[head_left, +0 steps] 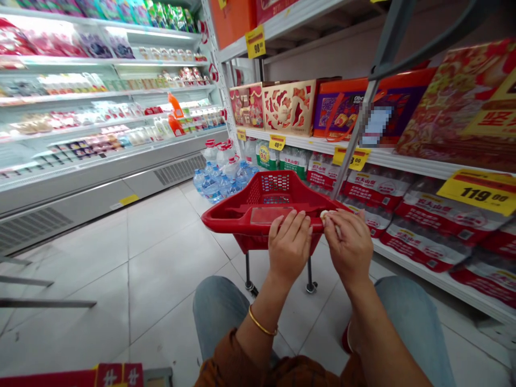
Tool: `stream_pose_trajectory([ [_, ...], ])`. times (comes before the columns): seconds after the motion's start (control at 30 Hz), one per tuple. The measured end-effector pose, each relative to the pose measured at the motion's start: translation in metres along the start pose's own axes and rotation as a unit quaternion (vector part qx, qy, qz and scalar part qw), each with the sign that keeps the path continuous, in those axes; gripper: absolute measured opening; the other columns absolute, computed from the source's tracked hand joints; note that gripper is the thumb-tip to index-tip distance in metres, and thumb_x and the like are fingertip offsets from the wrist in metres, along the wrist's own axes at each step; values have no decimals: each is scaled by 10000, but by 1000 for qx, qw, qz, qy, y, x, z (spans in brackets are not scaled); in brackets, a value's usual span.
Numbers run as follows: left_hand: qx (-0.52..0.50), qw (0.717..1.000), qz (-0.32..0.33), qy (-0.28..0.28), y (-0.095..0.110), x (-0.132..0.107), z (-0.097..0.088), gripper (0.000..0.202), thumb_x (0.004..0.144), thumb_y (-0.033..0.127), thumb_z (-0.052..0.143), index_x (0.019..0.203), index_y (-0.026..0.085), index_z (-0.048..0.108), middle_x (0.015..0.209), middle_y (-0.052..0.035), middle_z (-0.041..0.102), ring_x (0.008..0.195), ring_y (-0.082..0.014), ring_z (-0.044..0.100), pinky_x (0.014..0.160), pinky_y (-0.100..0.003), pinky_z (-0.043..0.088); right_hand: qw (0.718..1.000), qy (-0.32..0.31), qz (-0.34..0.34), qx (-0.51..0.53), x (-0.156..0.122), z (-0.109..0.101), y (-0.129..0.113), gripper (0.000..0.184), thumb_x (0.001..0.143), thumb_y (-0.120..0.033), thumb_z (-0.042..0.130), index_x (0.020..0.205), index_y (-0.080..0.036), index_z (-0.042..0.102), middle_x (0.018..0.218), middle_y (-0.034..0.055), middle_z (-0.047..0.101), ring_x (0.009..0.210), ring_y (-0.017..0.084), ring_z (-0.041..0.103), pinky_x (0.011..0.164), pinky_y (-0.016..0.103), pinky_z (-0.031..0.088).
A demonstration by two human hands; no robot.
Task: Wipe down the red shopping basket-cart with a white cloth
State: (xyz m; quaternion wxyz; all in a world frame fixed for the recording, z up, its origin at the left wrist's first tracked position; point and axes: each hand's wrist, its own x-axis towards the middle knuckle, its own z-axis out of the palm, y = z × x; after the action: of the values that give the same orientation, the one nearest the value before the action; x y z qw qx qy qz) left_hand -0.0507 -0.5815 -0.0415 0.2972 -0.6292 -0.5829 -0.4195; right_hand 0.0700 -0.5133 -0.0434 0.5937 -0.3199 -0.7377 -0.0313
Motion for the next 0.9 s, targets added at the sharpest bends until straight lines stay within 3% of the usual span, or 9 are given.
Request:
stream_pose_trajectory([
  [0.23,-17,1000,-4,-6,-4,-1,3,298,936,212,497,1206,210,623,1212,-78,688,1193,-202,593,1069,-394,359,997,15,69,31,7,-5,18,188,912,-306,561,905,-197,714,918,65,742,964,218,678,1057,482,419],
  [0.4,-21,1000,-11,-2,-4,-1,3,287,938,214,493,1184,209,640,1197,-78,696,1183,-204,600,1057,-396,372,993,10,102,60,13,-7,17,206,905,-338,566,915,-204,723,924,67,745,1039,245,670,990,469,483],
  [0.77,-9,1000,-19,16,-3,-1,2,253,945,200,479,1128,186,653,1181,-61,705,1163,-200,605,1046,-383,339,997,-42,10,57,-2,4,-28,186,924,-256,551,1034,-205,692,1056,79,714,1138,240,617,1109,544,359],
  [0.9,-9,1000,-13,14,-5,-1,0,264,947,184,464,1131,184,653,1178,-64,706,1166,-192,603,1057,-372,331,997,-41,-28,51,-5,8,-30,199,929,-219,537,1070,-206,677,1071,79,708,1181,240,591,1116,538,353],
])
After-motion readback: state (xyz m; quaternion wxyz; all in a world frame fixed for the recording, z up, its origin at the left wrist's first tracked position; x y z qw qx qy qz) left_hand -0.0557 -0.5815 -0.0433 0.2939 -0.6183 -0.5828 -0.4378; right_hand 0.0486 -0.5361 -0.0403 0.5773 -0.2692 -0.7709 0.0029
